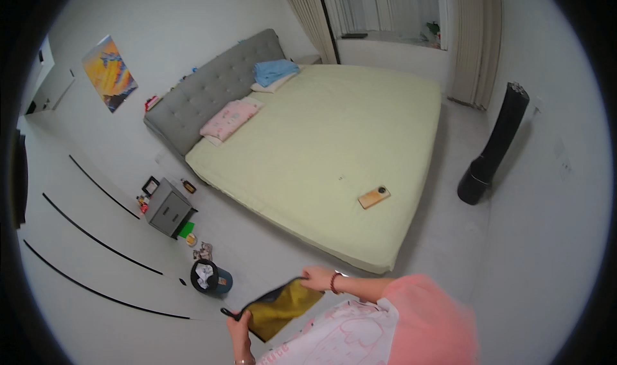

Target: The person wipes the exterior of a white wardrobe door using a yellow cloth. They move around the room, pick up a phone from the bed, and continue wiping different sections of the wardrobe door.

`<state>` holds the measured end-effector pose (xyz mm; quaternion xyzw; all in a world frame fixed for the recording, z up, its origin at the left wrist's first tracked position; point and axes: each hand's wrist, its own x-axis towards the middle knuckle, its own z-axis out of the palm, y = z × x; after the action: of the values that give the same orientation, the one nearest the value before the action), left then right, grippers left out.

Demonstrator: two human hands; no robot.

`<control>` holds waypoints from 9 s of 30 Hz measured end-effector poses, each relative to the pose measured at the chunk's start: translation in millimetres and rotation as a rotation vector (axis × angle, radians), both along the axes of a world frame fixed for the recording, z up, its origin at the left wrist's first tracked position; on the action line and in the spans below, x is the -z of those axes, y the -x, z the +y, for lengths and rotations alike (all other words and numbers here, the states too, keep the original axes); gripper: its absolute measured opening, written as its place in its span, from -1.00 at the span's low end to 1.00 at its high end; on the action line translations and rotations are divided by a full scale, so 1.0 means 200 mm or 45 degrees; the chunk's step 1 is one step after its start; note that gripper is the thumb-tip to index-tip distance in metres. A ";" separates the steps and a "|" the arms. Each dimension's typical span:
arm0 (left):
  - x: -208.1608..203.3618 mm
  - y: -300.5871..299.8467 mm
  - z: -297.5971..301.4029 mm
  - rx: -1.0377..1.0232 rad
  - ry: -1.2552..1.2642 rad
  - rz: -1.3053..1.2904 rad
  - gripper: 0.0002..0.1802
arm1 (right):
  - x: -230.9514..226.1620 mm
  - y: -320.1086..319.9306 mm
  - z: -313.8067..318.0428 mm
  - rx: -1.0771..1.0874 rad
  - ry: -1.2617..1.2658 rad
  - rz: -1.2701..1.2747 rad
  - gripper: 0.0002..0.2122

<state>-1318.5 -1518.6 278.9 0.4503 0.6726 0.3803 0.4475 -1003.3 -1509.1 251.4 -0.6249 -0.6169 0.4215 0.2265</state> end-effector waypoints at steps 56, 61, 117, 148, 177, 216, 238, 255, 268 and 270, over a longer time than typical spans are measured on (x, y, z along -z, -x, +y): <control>-0.27 -0.03 -0.17 -0.121 -0.109 -1.573 -0.53 | -0.25 0.36 -0.14 -0.738 0.332 0.661 -0.66; -0.31 -0.01 -0.21 -0.230 -0.108 -1.354 -0.49 | -0.30 0.42 -0.15 -0.415 0.273 0.795 -0.63; -0.17 -0.90 0.90 -0.387 0.652 -1.044 -0.56 | 1.06 -1.40 0.70 0.013 0.845 -0.995 -0.23; -0.48 -0.13 0.41 -0.122 -0.090 -0.875 -0.34 | -0.36 0.88 0.81 -0.580 0.427 1.432 -0.46; -1.94 1.66 -0.36 -1.531 -1.046 2.595 -0.48 | -2.37 3.11 0.36 -1.273 -2.539 1.160 -0.37; -1.98 1.48 -0.45 -1.029 -1.818 2.091 -0.69 | -2.21 3.15 0.18 -0.932 -2.704 1.381 -0.66; -1.75 1.62 0.33 -0.913 -1.330 1.550 -0.51 | -2.47 3.39 0.95 -0.810 -1.571 1.217 -0.51; -1.62 1.99 1.11 -1.038 -0.915 2.407 -0.31 | -2.52 3.72 1.47 -0.511 -1.614 1.830 -0.66; -1.53 2.06 1.26 -1.054 -1.439 2.324 -0.47 | -1.17 3.65 1.69 -0.823 -1.400 1.159 -0.59; -1.55 2.10 1.32 -1.115 -1.467 2.388 -0.49 | -0.83 3.60 1.63 -0.933 -1.212 0.933 -0.57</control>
<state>-1738.0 -1254.7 588.3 0.4198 0.5644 0.2694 -0.6577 -1722.4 -1182.3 417.0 -0.0276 -0.7892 0.3384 0.5118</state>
